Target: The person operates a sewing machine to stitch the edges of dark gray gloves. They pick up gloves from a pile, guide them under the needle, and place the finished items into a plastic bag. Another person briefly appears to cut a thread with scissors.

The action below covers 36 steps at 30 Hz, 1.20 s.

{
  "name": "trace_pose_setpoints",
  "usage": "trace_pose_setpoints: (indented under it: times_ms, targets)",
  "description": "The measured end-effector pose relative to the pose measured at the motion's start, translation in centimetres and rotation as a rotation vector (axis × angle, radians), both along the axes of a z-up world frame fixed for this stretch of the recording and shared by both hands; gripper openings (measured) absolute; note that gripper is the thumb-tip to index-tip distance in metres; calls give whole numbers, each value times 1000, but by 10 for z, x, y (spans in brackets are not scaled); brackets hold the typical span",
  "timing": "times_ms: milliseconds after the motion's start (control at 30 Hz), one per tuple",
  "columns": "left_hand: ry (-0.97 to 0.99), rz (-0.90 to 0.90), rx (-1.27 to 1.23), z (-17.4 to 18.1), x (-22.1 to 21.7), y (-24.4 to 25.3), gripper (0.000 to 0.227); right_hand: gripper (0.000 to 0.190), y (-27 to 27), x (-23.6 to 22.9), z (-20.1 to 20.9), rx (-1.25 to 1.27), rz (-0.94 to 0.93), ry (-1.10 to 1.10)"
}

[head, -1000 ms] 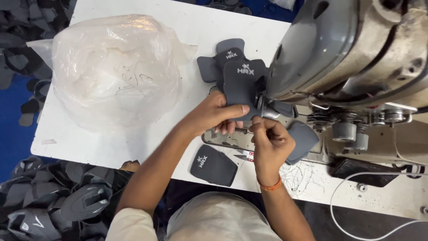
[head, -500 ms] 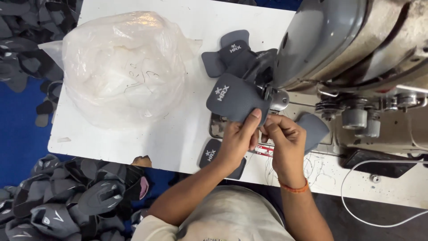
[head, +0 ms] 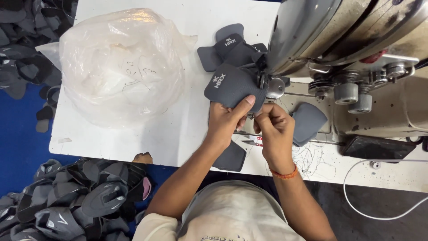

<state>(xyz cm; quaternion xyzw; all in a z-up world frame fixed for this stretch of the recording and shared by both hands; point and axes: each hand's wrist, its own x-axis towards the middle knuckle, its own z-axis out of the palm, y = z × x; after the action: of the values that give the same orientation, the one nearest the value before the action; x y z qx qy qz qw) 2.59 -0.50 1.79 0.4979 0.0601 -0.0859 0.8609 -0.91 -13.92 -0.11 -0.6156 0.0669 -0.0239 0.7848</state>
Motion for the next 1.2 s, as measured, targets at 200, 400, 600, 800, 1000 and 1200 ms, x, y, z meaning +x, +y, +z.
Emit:
trace_pose_setpoints:
  times_ms: [200, 400, 600, 800, 1000, 1200]
  targets:
    - [-247, 133, 196, -24, -8, -7, 15, 9, -1, -2, -8, -20, 8, -82]
    - [-418, 187, 160, -17, -2, 1, 11, 11, 6, 3, 0, -106, 24, -65]
    - [-35, 59, -52, -15, 21, 36, 13, 13, 27, 9, 5, -334, -189, -140]
    - [44, -104, 71, -17, 36, 72, 26, 14, 31, 20, 3, -295, -376, -175]
    - [252, -57, 0, -14, -9, 47, 28, 20, 13, 21, 11, -239, -254, -78]
    - [194, 48, -67, -21, -46, -1, 32, 17, 1, 8, 5, -64, 45, 34]
